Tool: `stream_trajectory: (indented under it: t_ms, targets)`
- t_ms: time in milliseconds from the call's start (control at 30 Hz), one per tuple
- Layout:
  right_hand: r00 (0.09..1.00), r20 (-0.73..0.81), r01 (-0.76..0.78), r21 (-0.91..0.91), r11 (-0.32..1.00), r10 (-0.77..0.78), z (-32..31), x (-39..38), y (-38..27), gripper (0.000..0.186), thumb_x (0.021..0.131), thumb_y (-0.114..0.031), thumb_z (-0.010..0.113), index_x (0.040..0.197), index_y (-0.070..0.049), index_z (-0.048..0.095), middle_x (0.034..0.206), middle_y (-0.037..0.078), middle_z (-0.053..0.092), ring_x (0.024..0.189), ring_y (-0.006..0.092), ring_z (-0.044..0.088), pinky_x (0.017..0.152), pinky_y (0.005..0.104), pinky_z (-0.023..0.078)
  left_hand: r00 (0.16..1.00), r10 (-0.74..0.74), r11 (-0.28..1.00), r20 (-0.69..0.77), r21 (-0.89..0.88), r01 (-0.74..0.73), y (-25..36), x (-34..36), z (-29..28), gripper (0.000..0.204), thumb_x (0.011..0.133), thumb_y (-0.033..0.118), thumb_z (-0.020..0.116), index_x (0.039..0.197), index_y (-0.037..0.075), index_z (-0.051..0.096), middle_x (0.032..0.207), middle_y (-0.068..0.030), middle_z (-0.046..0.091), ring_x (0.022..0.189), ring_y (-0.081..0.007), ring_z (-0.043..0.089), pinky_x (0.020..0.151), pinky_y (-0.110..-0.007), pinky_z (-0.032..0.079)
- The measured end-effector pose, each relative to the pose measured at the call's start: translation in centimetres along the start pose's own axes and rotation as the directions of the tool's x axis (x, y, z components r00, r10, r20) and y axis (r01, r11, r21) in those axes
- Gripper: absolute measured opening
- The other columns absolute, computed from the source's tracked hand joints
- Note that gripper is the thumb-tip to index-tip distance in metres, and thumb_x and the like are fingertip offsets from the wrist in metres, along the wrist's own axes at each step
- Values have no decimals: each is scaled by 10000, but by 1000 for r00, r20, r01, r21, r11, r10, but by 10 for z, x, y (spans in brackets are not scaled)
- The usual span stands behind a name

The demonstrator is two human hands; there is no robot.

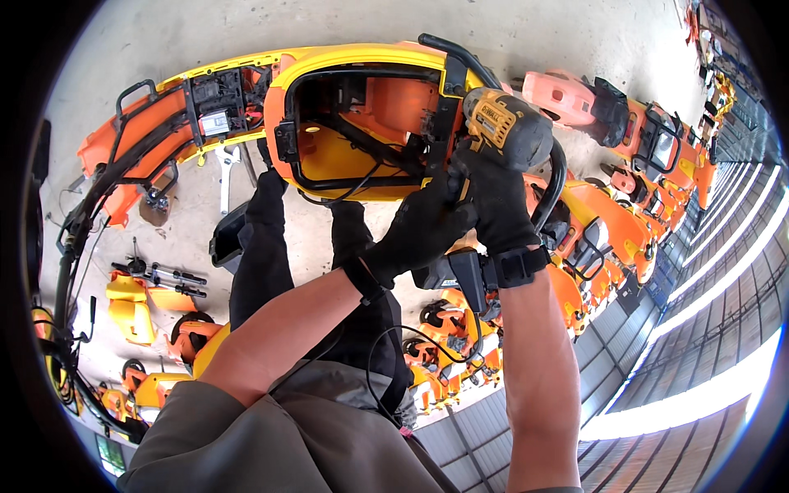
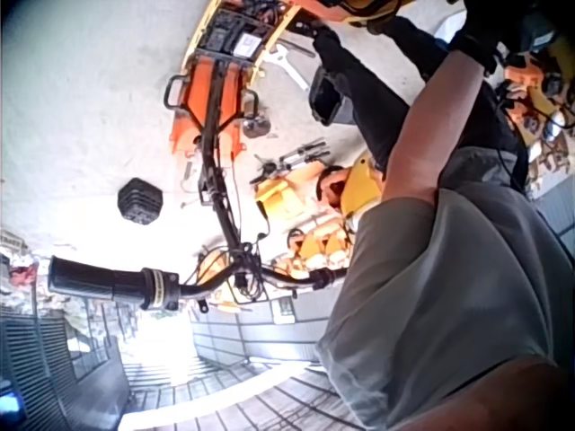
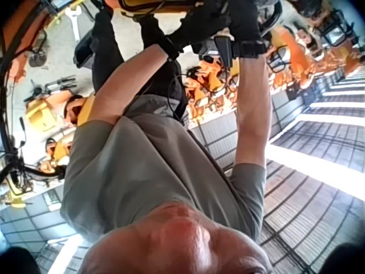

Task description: The person uses a power driver to remove screws from the frame of a scooter, then handles a black plastic component while standing over several similar scooters.

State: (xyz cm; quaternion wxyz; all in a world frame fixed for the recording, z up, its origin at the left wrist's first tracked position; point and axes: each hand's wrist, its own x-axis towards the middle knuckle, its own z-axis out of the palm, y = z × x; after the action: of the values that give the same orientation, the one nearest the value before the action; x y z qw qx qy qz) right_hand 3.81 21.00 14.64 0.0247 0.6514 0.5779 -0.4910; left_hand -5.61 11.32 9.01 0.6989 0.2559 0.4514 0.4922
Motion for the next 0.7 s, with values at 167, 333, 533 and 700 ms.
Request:
stream_trajectory:
  t_ms: [167,333,533,700]
  targets:
    - [998,49,-31,-48,998,33,-7,-1,4,185,829,-76,569,988,-4,632,926,124,642,889,246,628,786,325,489,999,-5,1000,35,-4,5,-2,0,-1,326,876,213,620,1080,6,474,797,-135,605,726,-280,629,641,-389,475]
    - [1000,29,-10,142,990,6,4,-2,-9,122,854,-77,585,949,-3,603,829,68,603,741,173,589,673,278,474,998,59,997,-10,-51,-60,-6,0,-2,377,853,273,652,1083,8,513,841,-165,649,768,-333,646,667,-425,496]
    - [987,-107,-59,442,895,118,16,1,2,189,845,-63,620,1013,18,587,786,50,585,709,141,584,632,255,474,998,-29,1000,54,1,29,-5,0,-9,277,872,165,626,1079,24,507,831,-135,616,758,-276,634,669,-382,481]
    - [990,-85,-65,451,890,115,15,-3,6,176,850,-63,625,1006,14,598,808,54,597,741,144,589,656,252,475,998,-40,999,40,14,40,-4,1,-9,270,863,169,636,1068,36,522,825,-133,614,755,-283,631,666,-385,481]
